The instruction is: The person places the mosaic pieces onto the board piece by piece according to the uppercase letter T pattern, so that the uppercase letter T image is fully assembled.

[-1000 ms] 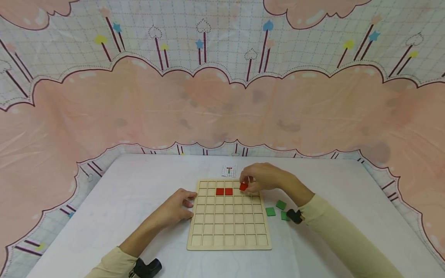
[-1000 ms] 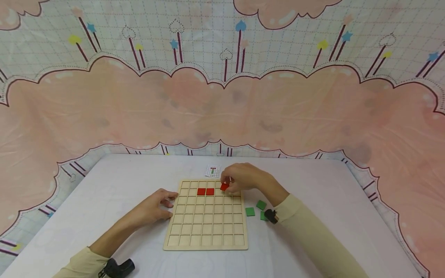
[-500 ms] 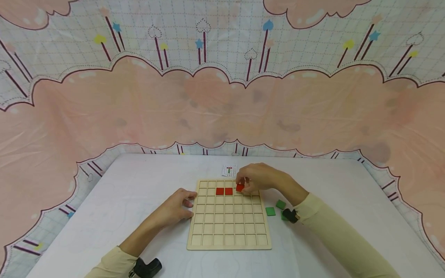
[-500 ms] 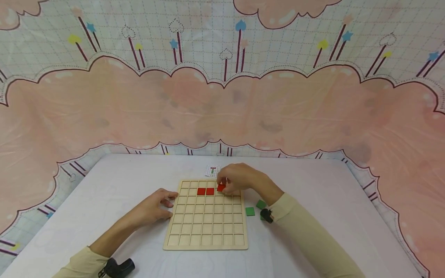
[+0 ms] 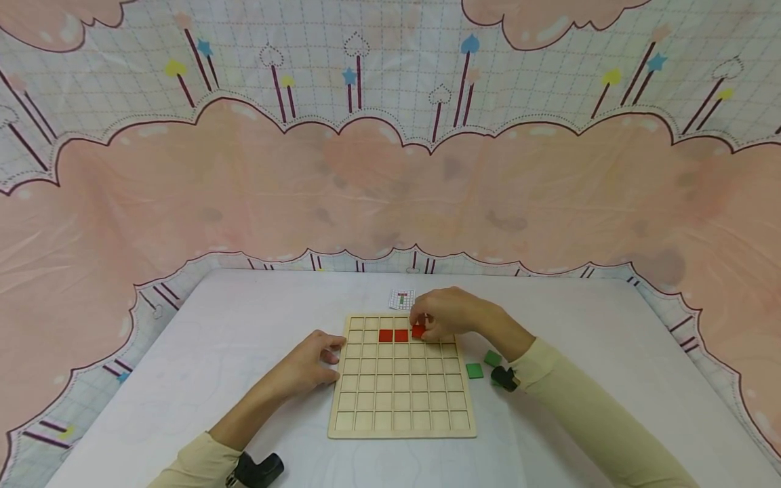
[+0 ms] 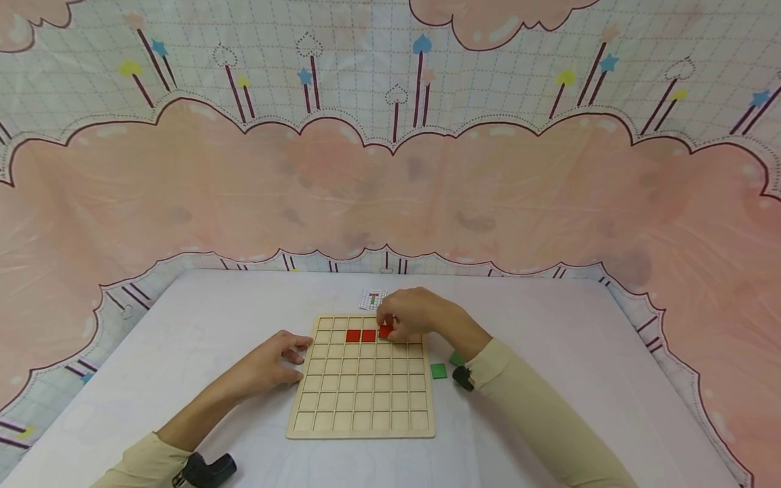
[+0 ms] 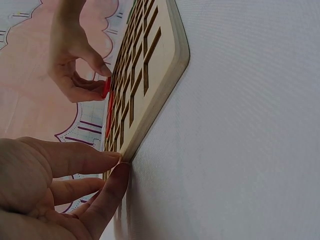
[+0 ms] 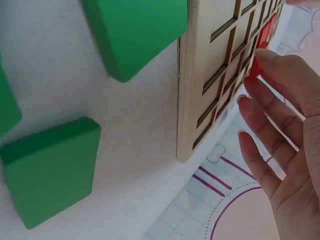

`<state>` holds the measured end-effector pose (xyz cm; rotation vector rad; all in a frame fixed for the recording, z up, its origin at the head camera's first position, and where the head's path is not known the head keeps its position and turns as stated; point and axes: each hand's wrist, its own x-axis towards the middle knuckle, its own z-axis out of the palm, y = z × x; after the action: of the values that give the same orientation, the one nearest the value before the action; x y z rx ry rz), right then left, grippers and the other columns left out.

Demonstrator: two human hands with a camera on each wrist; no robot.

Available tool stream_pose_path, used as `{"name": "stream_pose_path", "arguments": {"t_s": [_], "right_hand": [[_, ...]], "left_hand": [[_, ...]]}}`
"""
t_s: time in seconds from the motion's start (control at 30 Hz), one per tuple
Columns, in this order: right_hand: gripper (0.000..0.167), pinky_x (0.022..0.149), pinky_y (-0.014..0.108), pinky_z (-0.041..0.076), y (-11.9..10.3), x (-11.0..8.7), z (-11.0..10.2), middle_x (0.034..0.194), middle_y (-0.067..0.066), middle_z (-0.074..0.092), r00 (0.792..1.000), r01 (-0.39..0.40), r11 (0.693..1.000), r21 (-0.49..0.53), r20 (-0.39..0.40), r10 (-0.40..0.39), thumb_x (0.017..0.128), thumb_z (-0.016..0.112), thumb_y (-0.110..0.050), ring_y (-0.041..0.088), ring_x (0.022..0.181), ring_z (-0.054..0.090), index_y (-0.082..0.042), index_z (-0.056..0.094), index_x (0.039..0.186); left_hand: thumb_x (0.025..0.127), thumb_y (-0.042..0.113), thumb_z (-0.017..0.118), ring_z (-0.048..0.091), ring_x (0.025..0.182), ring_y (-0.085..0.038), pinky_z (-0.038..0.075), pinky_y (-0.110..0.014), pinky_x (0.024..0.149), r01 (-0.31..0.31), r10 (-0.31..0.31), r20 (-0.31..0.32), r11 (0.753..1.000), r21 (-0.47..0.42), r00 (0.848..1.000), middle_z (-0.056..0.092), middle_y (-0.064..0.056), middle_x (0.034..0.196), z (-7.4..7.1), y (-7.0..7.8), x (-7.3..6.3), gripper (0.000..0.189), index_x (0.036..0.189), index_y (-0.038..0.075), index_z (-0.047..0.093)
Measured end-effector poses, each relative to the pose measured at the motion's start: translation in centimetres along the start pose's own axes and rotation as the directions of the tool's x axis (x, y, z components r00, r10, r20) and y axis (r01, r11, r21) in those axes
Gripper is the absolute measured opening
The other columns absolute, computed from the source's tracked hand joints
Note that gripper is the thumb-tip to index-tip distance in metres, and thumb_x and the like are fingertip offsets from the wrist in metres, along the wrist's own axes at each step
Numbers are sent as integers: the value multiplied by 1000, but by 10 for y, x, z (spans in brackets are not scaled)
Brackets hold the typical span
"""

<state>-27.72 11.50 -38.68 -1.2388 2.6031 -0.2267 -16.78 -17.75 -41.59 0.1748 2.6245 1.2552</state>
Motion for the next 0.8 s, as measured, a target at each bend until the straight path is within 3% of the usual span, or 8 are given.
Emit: {"name": "stream_pose_path", "arguments": {"t_s": [0.8], "right_hand": [[19, 76, 30, 47, 4, -5, 4, 100, -11, 65, 1000, 17, 1000, -18, -23, -17, 90, 73, -23, 7, 86, 56, -24, 75, 109]], "left_hand": [[75, -14, 75, 55, 99, -20, 51, -29, 69, 15, -15, 0, 1000, -6, 1000, 54, -12, 117, 0, 1, -1, 66, 137, -7, 57]]}}
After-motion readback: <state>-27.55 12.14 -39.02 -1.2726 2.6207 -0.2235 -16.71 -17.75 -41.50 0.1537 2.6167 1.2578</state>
